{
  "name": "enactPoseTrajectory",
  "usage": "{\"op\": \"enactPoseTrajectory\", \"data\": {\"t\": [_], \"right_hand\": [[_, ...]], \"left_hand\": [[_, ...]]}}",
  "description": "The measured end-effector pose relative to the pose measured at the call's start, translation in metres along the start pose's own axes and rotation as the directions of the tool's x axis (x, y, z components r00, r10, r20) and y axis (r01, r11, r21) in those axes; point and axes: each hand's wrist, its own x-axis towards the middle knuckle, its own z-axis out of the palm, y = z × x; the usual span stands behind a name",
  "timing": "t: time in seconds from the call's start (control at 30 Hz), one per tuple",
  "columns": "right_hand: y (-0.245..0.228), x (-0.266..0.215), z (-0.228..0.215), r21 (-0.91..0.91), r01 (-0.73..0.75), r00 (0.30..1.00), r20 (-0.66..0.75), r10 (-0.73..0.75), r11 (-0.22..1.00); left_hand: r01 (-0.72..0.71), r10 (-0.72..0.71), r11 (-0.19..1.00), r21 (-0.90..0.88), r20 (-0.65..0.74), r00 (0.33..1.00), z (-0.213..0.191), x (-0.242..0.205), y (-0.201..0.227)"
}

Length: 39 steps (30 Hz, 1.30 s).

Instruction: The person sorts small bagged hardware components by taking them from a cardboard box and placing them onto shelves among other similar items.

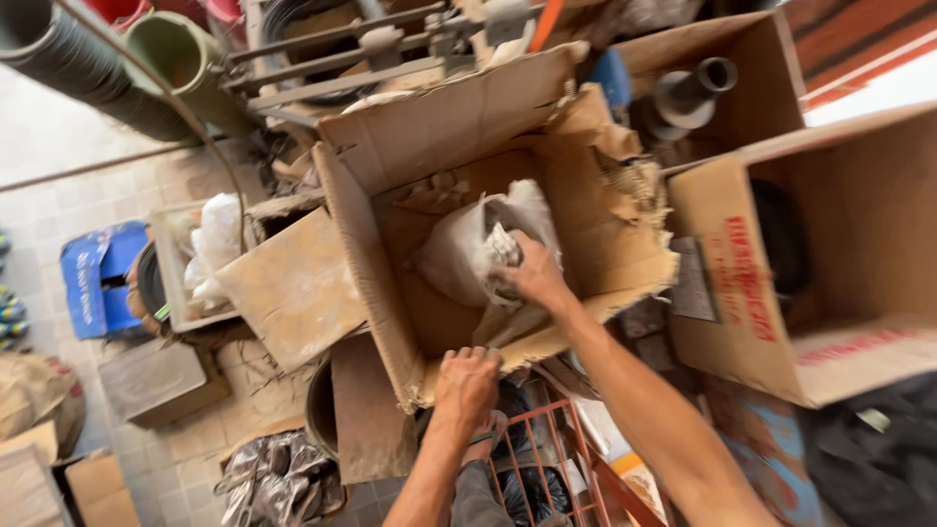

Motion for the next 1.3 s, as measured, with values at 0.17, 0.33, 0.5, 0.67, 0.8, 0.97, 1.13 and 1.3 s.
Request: {"op": "enactPoseTrajectory", "data": {"t": [0.17, 0.33, 0.5, 0.67, 0.8, 0.97, 1.13, 1.3], "right_hand": [[-0.043, -0.192, -0.066, 0.521, -0.139, 0.92, -0.246, 0.304, 0.842], [-0.009, -0.333, -0.059, 0.136, 0.425, 0.718, -0.653, -0.241, 0.895], [0.0, -0.443, -0.105, 0.034, 0.332, 0.751, -0.614, -0.242, 0.943], [0.014, -0.54, -0.128, 0.613, 0.428, 0.725, -0.671, 0.152, 0.664], [0.02, -0.611, -0.134, 0.774, 0.345, 0.672, -0.599, 0.435, 0.531], [0.037, -0.698, -0.121, 0.767, 0.573, 0.553, -0.623, 0.554, 0.291], [0.042, -0.755, -0.112, 0.65, 0.702, 0.42, -0.708, 0.568, 0.291], [0.039, -0.809, -0.109, 0.597, 0.691, 0.38, -0.78, 0.498, 0.407]], "left_hand": [[-0.2, -0.052, 0.859, -0.471, -0.469, 0.881, -0.067, -0.048, 0.054], [-0.082, -0.049, -0.491, -0.867, -0.066, 0.997, -0.127, -0.108, 0.17], [0.091, 0.008, -0.549, -0.831, 0.104, 0.995, -0.146, -0.139, 0.233], [-0.129, 0.405, -0.197, -0.972, -0.201, 0.892, -0.167, -0.169, 0.286], [-0.579, 0.631, 0.103, -0.809, -0.397, 0.666, -0.206, -0.209, 0.355], [-0.626, 0.793, 0.121, -0.77, -0.304, 0.527, -0.211, -0.254, 0.411], [-0.18, 0.832, 0.078, -0.981, -0.035, 0.554, -0.196, -0.282, 0.447], [-0.015, 0.867, 0.087, -0.996, 0.068, 0.494, -0.196, -0.3, 0.48]]}}
